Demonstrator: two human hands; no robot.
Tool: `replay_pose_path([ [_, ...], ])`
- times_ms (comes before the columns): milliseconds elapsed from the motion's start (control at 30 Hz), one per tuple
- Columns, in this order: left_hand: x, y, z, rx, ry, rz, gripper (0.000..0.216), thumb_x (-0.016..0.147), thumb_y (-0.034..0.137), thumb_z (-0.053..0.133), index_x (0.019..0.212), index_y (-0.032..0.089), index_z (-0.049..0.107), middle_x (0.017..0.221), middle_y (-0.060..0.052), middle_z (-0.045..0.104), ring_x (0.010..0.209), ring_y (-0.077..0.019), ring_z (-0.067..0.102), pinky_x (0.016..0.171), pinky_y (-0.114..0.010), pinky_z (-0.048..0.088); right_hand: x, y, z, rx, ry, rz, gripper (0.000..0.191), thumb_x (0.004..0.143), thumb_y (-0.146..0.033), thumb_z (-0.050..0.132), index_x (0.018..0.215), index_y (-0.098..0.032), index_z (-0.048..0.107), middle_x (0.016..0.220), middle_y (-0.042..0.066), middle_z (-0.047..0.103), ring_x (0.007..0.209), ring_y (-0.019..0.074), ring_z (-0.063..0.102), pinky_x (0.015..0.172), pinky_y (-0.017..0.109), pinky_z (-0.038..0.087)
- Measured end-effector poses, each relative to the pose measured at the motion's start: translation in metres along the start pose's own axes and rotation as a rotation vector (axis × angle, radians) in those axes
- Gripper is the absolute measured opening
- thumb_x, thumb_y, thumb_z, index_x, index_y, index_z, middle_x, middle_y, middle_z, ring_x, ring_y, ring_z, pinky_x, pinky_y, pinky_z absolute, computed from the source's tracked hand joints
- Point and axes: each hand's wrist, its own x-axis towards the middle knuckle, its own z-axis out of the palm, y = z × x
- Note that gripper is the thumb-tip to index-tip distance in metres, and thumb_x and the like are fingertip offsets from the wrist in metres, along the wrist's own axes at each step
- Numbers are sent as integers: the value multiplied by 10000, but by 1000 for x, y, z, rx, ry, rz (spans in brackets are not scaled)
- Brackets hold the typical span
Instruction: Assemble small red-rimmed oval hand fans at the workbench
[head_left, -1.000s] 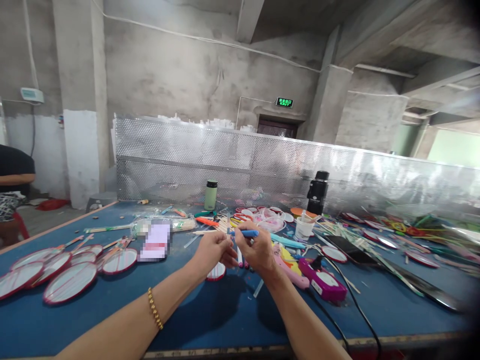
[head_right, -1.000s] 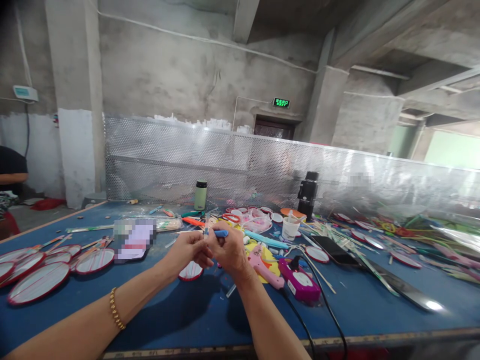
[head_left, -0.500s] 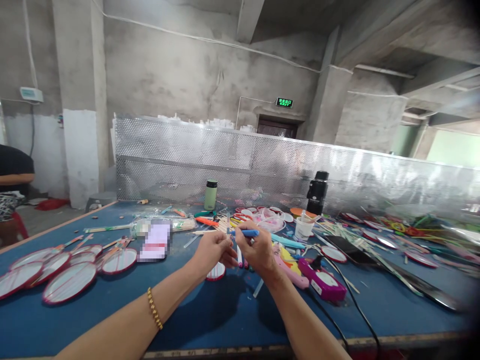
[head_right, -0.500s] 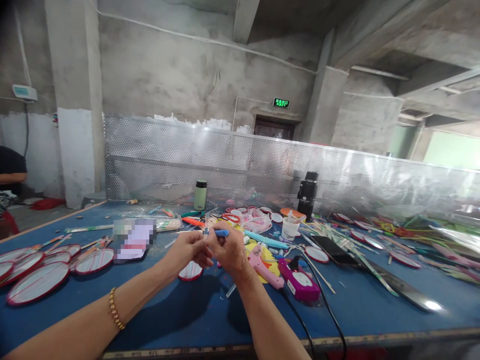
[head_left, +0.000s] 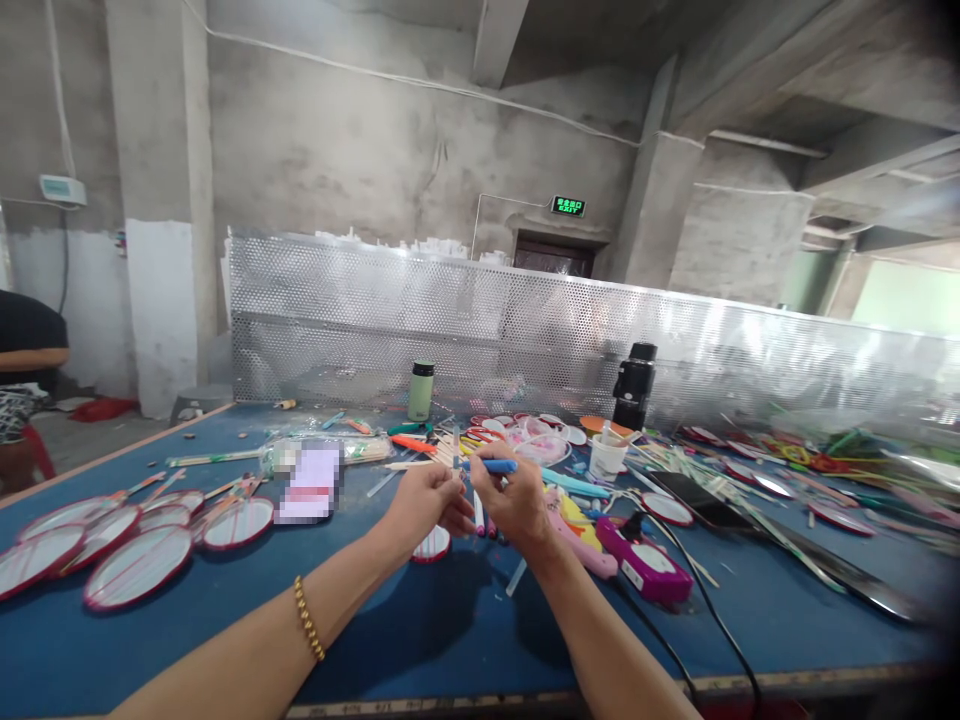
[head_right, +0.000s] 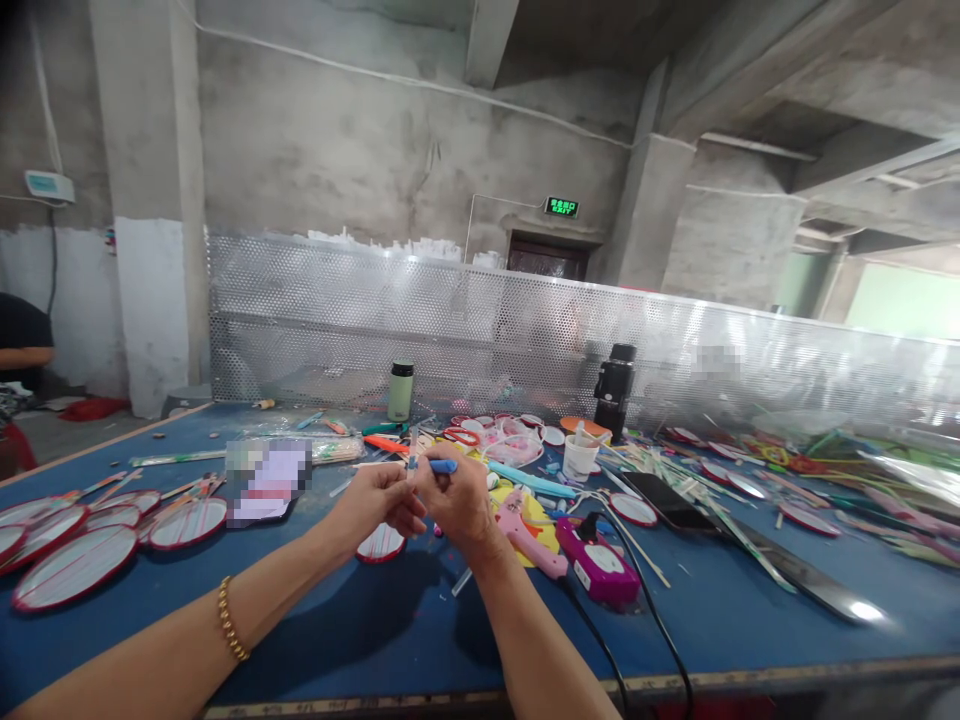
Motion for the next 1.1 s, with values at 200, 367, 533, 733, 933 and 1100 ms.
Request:
replay_pose_path([
  [200, 0, -1, 0, -2, -13, 1, 179, 740, 288, 623, 699, 161, 504, 574, -48, 681, 474, -200, 683, 439, -261, 524, 1, 3, 1, 7, 24, 12, 162, 856, -222, 526, 704, -183, 565, 609, -25, 537, 502, 84, 430, 505, 218, 341],
  [367, 1, -2, 0, -4, -14, 0, 178, 735, 290, 624, 699, 160, 507, 573, -48, 681, 469, -197, 681, 440, -260, 525, 0, 1, 1, -8, 17, 13, 170, 852, -215, 523, 689, -185, 560, 597, -31, 522, 496, 82, 420, 508, 219, 335],
  [533, 2, -2, 0, -3, -12, -3, 126, 744, 247, 585, 702, 162, 502, 573, -46, 683, 469, -197, 682, 439, -261, 525, 0, 1, 1, 3, 7, 9, 161, 858, -218, 522, 707, -185, 565, 611, -30, 530, 514, 85, 436, 524, 219, 346],
  [733, 0, -1, 1, 3, -8, -12, 131, 747, 247, 588, 697, 161, 503, 573, -49, 681, 469, -200, 682, 441, -264, 524, 0, 2, 2, -4, 5, 17, 156, 860, -221, 524, 714, -186, 567, 618, -28, 535, 520, 87, 444, 523, 221, 344],
  [933, -1, 0, 1, 9, -4, -11, 129, 756, 236, 580, 687, 161, 501, 576, -53, 684, 470, -198, 682, 441, -261, 524, 1, 3, 2, 5, 18, 19, 151, 852, -212, 528, 707, -188, 562, 599, -35, 516, 505, 84, 420, 513, 217, 341],
  [1100, 0, -1, 0, -3, -7, 1, 137, 758, 239, 586, 685, 162, 499, 585, -56, 688, 467, -198, 681, 436, -262, 522, 2, 3, 2, 9, 46, 11, 151, 850, -209, 527, 703, -189, 553, 594, -37, 499, 506, 86, 409, 518, 223, 342],
])
